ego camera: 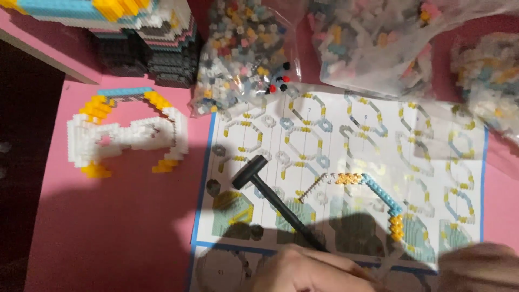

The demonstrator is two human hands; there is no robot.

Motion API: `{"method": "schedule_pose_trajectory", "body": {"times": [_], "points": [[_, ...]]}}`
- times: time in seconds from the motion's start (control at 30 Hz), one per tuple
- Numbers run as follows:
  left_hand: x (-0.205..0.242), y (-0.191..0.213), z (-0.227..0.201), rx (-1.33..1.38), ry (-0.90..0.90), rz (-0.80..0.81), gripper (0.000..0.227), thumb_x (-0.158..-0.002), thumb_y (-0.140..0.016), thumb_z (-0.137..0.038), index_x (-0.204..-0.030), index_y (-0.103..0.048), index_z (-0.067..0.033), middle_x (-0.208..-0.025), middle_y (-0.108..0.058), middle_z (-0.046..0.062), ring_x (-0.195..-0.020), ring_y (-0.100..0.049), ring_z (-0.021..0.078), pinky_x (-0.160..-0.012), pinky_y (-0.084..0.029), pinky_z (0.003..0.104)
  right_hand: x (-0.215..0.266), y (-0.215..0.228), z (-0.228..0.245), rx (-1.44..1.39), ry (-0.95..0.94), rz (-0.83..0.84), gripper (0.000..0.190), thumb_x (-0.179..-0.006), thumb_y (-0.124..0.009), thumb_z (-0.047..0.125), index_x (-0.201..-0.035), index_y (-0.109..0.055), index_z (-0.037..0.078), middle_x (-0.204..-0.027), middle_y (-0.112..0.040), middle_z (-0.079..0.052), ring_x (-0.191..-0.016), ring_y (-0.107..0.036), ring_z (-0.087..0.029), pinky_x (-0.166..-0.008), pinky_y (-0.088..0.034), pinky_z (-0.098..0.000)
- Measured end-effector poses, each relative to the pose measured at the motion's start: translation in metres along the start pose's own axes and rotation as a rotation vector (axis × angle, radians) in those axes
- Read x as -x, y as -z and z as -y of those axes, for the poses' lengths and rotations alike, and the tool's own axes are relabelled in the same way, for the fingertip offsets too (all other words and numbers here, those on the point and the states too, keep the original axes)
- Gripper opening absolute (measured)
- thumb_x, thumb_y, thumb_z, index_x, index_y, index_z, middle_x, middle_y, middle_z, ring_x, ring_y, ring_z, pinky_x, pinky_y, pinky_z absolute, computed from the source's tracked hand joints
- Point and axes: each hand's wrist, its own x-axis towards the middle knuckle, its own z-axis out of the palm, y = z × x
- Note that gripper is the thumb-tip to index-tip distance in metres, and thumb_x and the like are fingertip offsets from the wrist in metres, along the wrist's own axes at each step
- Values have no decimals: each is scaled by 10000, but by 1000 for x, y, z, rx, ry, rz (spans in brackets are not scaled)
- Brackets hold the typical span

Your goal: Assembling a small model using micro building blocks and an assembly tool while following a manual.

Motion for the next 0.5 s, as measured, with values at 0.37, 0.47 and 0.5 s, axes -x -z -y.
{"method": "schedule_pose_trajectory", "body": {"times": [0.37,0.47,0.5], "points": [[-12,31,16,320,-40,-99,384,-848,-798,-145,-1197,-754,10,-1231,-771,215,-1192,-750,232,-1093,-623,268,-91,-48,77,-86,54,-87,188,-896,-606,351,-847,-754,245,-552,-635,85,-461,-482,-147,-592,-585,-258],[-13,32,12,156,-361,-277,120,-852,-861,-17,-957,-807,4,-945,-812,179,-859,-755,157,-791,-609,249,-100,-51,57,-136,134,22,287,-879,-655,457,-821,-836,243,-621,-436,9,-473,-506,-146,-524,-478,-302],[-12,33,8,102,-423,-305,86,-884,-828,-18,-961,-796,5,-945,-812,178,-874,-778,202,-810,-641,293,-101,-52,48,-188,58,-20,210,-827,-722,329,-916,-784,149,-671,-588,-9,-529,-572,-179,-597,-518,-321]]}}
